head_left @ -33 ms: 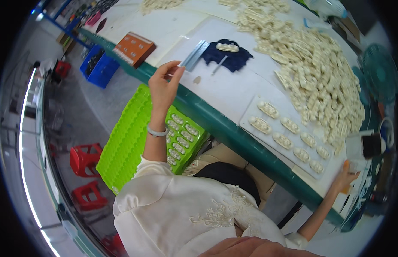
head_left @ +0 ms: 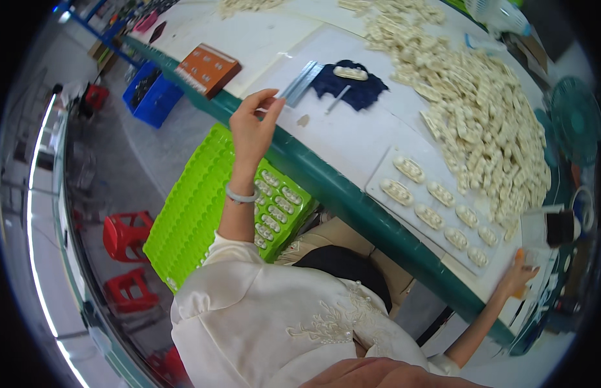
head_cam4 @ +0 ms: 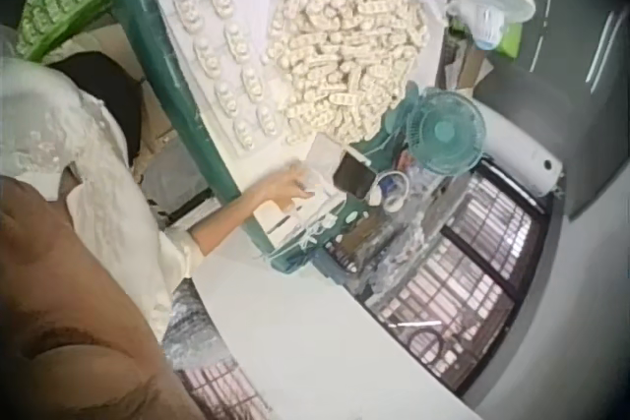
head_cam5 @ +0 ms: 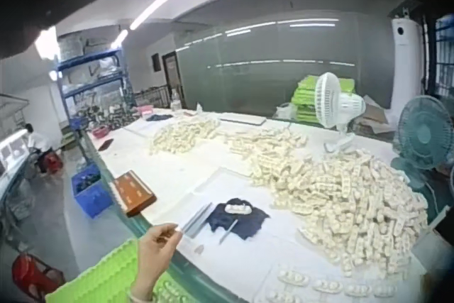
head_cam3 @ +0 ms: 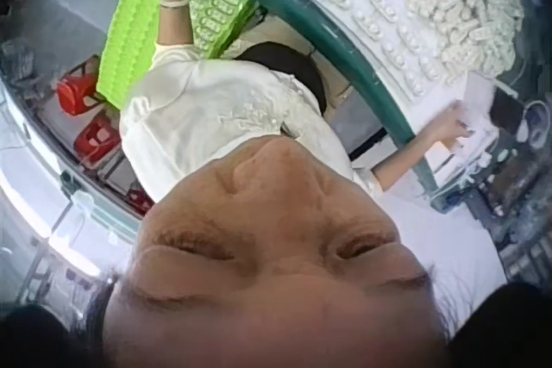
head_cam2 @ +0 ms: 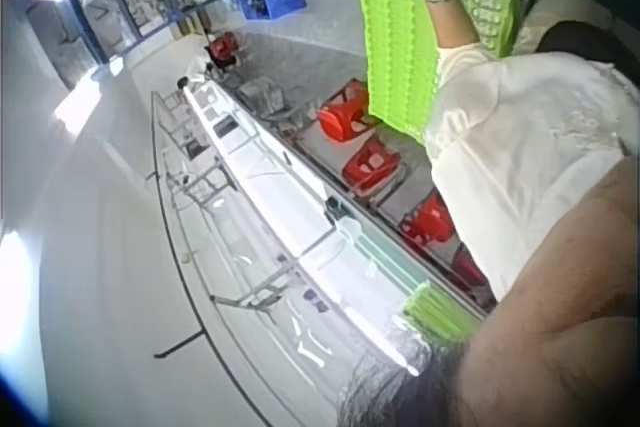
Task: Assembling small plastic components by inserting metal pins and applying adhesive from a dispenser.
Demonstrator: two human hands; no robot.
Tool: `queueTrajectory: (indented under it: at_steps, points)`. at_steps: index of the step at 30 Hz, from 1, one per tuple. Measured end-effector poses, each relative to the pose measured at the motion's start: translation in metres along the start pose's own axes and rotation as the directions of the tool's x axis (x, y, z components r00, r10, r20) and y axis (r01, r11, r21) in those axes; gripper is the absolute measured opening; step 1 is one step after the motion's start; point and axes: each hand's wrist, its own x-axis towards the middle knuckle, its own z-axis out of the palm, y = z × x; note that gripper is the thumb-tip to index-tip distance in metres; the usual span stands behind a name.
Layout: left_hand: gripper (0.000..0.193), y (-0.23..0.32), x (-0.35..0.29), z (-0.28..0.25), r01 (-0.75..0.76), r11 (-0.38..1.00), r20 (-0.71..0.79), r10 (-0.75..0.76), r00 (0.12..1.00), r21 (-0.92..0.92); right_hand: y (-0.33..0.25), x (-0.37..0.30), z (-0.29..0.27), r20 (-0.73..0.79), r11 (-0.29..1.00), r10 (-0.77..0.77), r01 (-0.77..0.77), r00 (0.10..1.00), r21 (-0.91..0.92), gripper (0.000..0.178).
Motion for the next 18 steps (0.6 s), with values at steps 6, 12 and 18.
queueTrajectory:
  at_steps: [6, 12, 18]
  points:
    - [0.036, -0.029, 0.026, 0.025, -0.106, 0.982, -0.013, 0.109, 0.994, 0.155, -0.015, -0.067, -0.016, 0.040, 0.994, 0.109, -0.110, 0.993, 0.011, 0.085]
    - [0.028, -0.039, 0.043, 0.030, -0.103, 0.928, 0.184, 0.038, 0.982, 0.357, -0.044, -0.111, -0.023, 0.264, 0.998, 0.039, -0.022, 0.964, -0.066, 0.073]
    - [0.024, -0.010, 0.032, 0.046, -0.282, 0.905, 0.190, 0.230, 0.954, 0.319, -0.048, -0.123, -0.024, 0.308, 0.985, -0.094, 0.134, 0.947, -0.108, 0.064]
